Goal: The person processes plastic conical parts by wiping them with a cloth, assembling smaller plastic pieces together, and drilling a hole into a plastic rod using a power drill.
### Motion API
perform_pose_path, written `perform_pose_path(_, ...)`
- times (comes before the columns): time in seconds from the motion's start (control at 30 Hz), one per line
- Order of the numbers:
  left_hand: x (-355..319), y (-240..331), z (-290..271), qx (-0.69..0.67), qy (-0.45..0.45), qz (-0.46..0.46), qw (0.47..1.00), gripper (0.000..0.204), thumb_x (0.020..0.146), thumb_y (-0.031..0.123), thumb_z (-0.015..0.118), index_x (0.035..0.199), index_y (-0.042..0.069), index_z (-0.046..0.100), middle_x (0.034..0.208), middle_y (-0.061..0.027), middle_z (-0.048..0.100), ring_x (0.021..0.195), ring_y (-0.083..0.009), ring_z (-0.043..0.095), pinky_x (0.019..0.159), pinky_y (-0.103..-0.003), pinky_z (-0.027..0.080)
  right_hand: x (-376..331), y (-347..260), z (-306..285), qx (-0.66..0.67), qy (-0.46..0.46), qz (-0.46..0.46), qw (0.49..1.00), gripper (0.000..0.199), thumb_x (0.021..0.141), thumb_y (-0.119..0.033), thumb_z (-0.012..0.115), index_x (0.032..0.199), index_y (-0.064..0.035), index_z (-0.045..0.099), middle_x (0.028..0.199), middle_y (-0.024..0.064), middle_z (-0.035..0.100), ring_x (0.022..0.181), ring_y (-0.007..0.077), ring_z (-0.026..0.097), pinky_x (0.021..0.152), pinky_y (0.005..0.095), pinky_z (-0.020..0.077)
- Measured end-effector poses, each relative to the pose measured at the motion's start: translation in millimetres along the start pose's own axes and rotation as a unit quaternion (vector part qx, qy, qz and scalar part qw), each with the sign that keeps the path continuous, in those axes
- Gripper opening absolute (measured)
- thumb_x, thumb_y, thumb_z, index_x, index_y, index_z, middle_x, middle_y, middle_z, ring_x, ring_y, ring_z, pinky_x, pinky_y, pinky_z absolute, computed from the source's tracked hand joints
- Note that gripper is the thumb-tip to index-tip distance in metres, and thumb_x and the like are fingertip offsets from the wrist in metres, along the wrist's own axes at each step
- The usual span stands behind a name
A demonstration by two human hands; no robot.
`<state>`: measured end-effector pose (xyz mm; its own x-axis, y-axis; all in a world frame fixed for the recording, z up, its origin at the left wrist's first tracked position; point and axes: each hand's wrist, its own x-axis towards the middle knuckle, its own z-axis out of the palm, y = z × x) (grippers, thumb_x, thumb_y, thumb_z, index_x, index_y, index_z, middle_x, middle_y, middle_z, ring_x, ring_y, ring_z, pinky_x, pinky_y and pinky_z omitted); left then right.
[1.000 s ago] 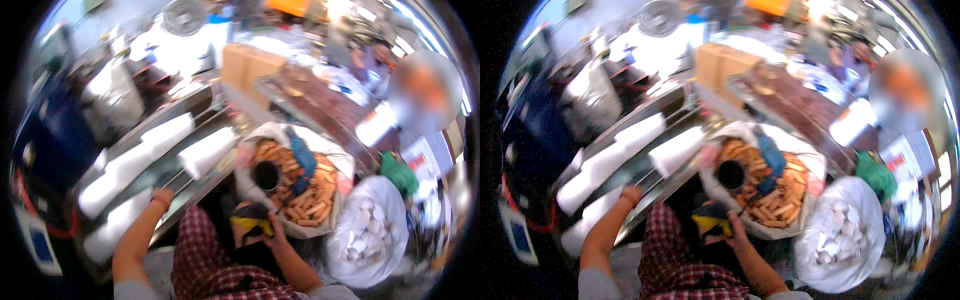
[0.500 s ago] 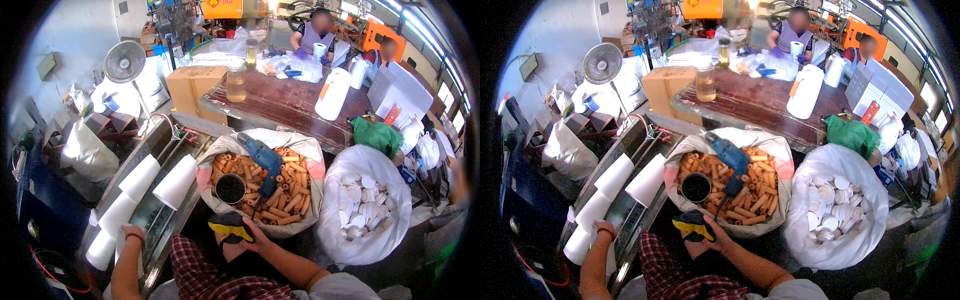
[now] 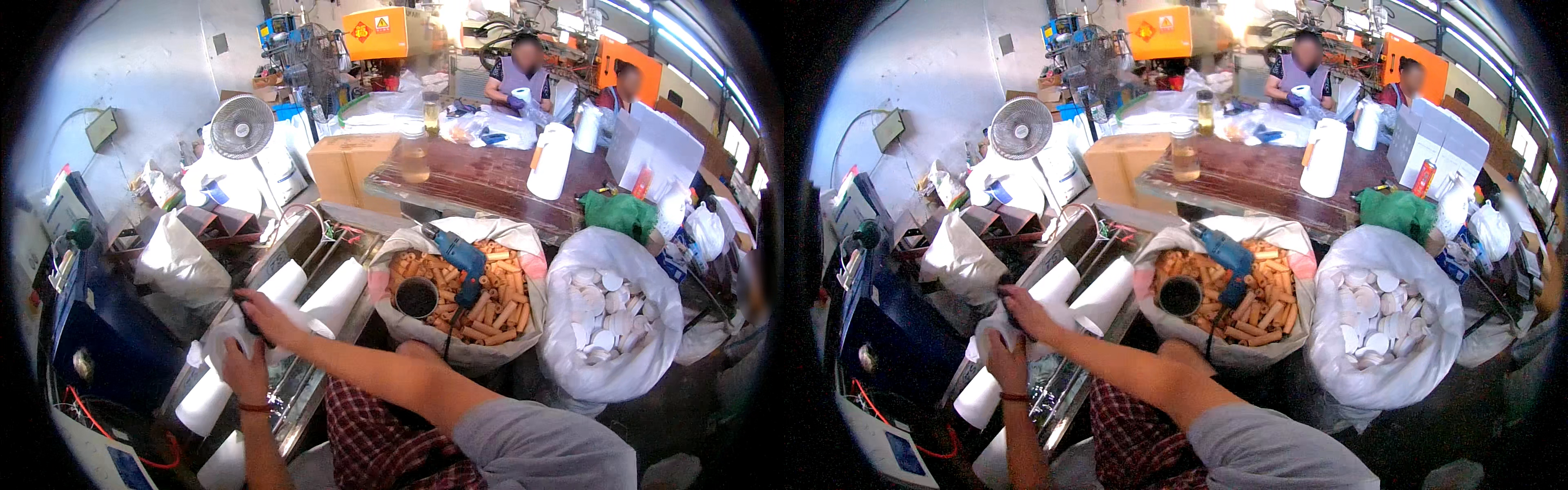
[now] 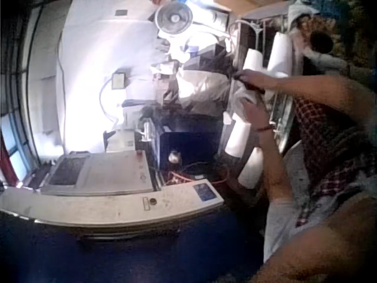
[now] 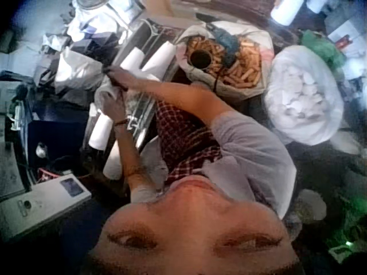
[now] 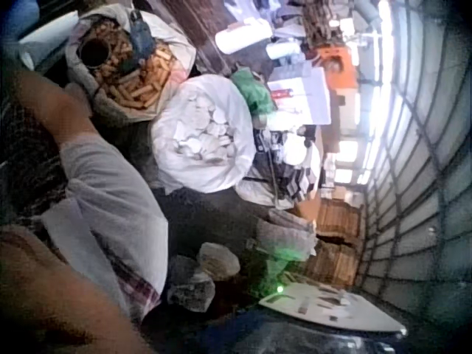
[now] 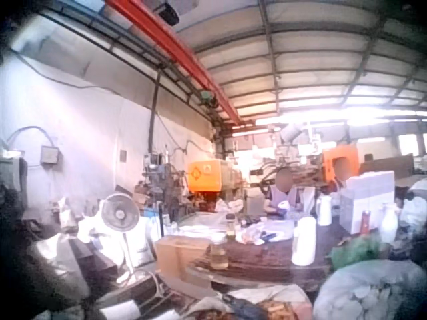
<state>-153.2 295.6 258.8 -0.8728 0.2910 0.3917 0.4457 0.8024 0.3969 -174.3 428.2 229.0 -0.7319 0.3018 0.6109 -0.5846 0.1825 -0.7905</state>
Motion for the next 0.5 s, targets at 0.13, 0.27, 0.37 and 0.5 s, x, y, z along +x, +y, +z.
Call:
perform_pose_path(0.13,-20.4,-45.1,17.9,-0.235,0.142,-0.074,0.959,0.054,0.081,0.035,0.065,0.114,-0.003,0.046,0.103,-0.0299,0.056,0.097,-0.0443,0.055,0.080,-0.046,0.043,5.4,-17.2,66.8,-0.052,-0.006,0.016,0.998,0.028,0.095,-0.018,0.045,0.115,0.0011,0.049,0.112,0.0157,0.050,0.105,0.0339,0.049,0.094,0.0372,0.0390)
perform_pose_path(0.27,-18.2,-81.6,31.3,-0.563,0.104,-0.083,0.815,0.058,0.089,0.024,0.059,0.133,-0.004,0.033,0.130,-0.0197,0.044,0.119,-0.0300,0.045,0.096,-0.038,0.040,-5.7,-15.0,96.1,-0.127,-0.052,-0.036,0.990,0.027,0.091,-0.016,0.050,0.114,-0.0022,0.051,0.110,0.0146,0.052,0.102,0.0340,0.051,0.091,0.0403,0.0413)
perform_pose_path(0.37,-21.0,-131.1,55.6,-0.684,0.084,-0.087,0.719,0.048,0.091,0.028,0.051,0.128,-0.001,0.040,0.123,-0.0158,0.050,0.109,-0.0263,0.052,0.093,-0.040,0.043,-26.7,-7.2,100.4,-0.176,-0.115,-0.152,0.966,0.032,0.087,-0.015,0.055,0.118,-0.0069,0.052,0.117,0.0144,0.052,0.108,0.0323,0.050,0.093,0.0413,0.0403)
perform_pose_path(0.5,-43.1,-123.8,52.8,-0.632,0.182,-0.189,0.730,0.039,0.089,0.028,0.057,0.118,0.002,0.050,0.109,-0.0082,0.056,0.098,-0.0195,0.054,0.088,-0.033,0.043,-37.1,-18.4,64.9,-0.375,-0.188,-0.232,0.878,0.042,0.086,-0.023,0.056,0.125,-0.0106,0.049,0.126,0.0125,0.049,0.118,0.0305,0.047,0.099,0.0473,0.0344)
